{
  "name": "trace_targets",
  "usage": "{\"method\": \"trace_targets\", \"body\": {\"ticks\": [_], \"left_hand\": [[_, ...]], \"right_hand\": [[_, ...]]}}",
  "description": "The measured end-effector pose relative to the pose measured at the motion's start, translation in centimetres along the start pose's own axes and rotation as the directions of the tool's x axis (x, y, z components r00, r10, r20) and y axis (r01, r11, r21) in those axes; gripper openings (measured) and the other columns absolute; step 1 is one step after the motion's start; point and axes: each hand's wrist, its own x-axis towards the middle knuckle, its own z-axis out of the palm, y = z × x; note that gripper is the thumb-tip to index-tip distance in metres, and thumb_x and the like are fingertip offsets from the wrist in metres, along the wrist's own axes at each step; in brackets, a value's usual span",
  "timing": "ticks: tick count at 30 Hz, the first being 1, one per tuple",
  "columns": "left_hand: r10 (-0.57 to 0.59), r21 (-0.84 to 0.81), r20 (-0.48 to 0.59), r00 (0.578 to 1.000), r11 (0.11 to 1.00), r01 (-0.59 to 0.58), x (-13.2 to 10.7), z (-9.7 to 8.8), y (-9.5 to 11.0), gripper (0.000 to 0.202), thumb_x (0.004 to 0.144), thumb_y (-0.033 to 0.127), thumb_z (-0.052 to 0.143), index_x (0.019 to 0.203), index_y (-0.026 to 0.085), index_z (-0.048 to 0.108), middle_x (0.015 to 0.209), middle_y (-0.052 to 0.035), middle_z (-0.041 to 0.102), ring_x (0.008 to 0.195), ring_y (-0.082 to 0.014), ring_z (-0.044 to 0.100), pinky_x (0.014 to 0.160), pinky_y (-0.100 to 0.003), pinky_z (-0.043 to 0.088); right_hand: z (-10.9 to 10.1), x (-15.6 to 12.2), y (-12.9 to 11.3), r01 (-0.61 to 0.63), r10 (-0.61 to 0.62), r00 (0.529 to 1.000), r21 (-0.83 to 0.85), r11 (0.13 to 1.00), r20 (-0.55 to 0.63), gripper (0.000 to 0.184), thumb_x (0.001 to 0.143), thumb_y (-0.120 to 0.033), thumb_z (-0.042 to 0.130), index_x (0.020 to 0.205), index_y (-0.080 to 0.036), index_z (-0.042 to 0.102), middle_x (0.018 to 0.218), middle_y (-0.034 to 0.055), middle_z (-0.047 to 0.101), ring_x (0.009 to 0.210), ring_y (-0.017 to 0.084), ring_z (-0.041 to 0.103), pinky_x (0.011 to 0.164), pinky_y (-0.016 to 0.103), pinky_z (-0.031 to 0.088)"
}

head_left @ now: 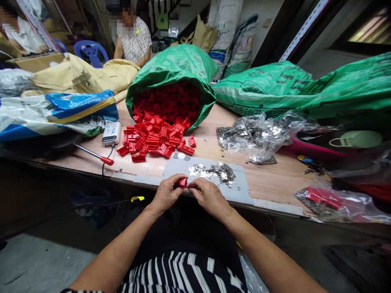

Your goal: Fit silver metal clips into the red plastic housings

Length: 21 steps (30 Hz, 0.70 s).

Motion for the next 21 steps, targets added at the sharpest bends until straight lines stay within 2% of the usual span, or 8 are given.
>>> {"method": "trace_targets", "body": {"ticks": [5,7,9,11,13,15,17,21], "left_hand": [[-0.046,-0.069,-0.03,0.999,0.997,0.044,-0.3,0.0,0.4,0.027,0.074,0.019,0.068,0.1,0.022,0.064,0.098,-0.0031,0.067,0.09,-0.0181,0.061,0.083,-0.028,0.045],[-0.099,-0.168,-0.054,0.994,0.982,0.088,-0.4,0.2,0.8,0.027,0.072,0.019,0.07,0.098,0.022,0.062,0.093,-0.002,0.065,0.085,-0.017,0.06,0.08,-0.027,0.045],[-0.178,-0.351,-0.084,0.98,0.926,0.138,-0.6,0.4,1.4,0.03,0.072,0.02,0.071,0.1,0.022,0.06,0.092,-0.0006,0.064,0.083,-0.0149,0.06,0.079,-0.026,0.045],[-0.274,-0.575,-0.075,0.959,0.797,0.183,-0.7,0.7,2.2,0.029,0.075,0.023,0.07,0.101,0.023,0.058,0.091,0.0005,0.064,0.083,-0.0131,0.061,0.079,-0.024,0.045],[-0.353,-0.766,0.008,0.936,0.6,0.233,-0.9,0.8,2.9,0.019,0.079,0.025,0.068,0.095,0.021,0.058,0.088,0.0004,0.065,0.084,-0.0131,0.063,0.081,-0.025,0.045],[-0.389,-0.877,0.121,0.913,0.388,0.282,-1.1,0.9,3.4,0.014,0.08,0.026,0.067,0.082,0.018,0.056,0.082,-0.0009,0.067,0.085,-0.0147,0.066,0.083,-0.026,0.046],[-0.408,-0.926,0.193,0.892,0.225,0.303,-1.3,1.0,3.8,0.016,0.08,0.024,0.067,0.075,0.016,0.054,0.078,-0.0018,0.068,0.082,-0.0148,0.067,0.082,-0.026,0.048],[-0.497,-0.952,0.228,0.837,0.066,0.298,-1.7,1.2,4.1,0.009,0.083,0.02,0.064,0.079,0.012,0.061,0.08,-0.005,0.069,0.078,-0.0156,0.068,0.079,-0.028,0.052]], "right_hand": [[-0.8,-0.4,1.3,0.052,-0.042,0.997,0.144,0.988,-0.072,0.017,0.092,-0.02,0.045,0.104,-0.02,0.057,0.098,0.0064,0.059,0.092,0.018,0.057,0.083,0.031,0.044],[-1.1,-0.8,1.6,0.057,-0.043,0.996,0.201,0.978,-0.073,0.017,0.093,-0.02,0.042,0.105,-0.02,0.054,0.097,0.0061,0.058,0.088,0.017,0.056,0.081,0.031,0.044],[-1.4,-1.3,1.7,0.027,-0.025,1.0,0.283,0.959,-0.01,0.021,0.095,-0.022,0.04,0.112,-0.021,0.051,0.086,0.0025,0.059,0.076,0.015,0.056,0.074,0.029,0.044],[-1.7,-1.6,1.6,-0.009,-0.023,0.996,0.358,0.934,0.085,0.029,0.097,-0.025,0.036,0.125,-0.022,0.045,0.072,-0.0027,0.057,0.066,0.013,0.054,0.07,0.027,0.043],[-1.9,-1.7,1.2,-0.023,-0.038,0.989,0.397,0.918,0.145,0.038,0.099,-0.028,0.034,0.137,-0.023,0.036,0.063,-0.0058,0.054,0.061,0.012,0.052,0.069,0.026,0.042],[-1.9,-1.7,0.8,-0.018,-0.05,0.986,0.396,0.918,0.161,0.043,0.099,-0.03,0.033,0.141,-0.024,0.033,0.061,-0.0063,0.052,0.059,0.012,0.051,0.068,0.026,0.042],[-1.8,-1.7,0.4,-0.003,-0.065,0.984,0.379,0.925,0.165,0.044,0.099,-0.033,0.034,0.142,-0.024,0.034,0.06,-0.0057,0.051,0.058,0.012,0.051,0.065,0.025,0.041],[-1.5,-1.6,0.0,0.027,-0.088,0.986,0.391,0.92,0.14,0.044,0.098,-0.037,0.035,0.139,-0.022,0.04,0.06,-0.0043,0.051,0.057,0.012,0.051,0.06,0.024,0.041]]}}
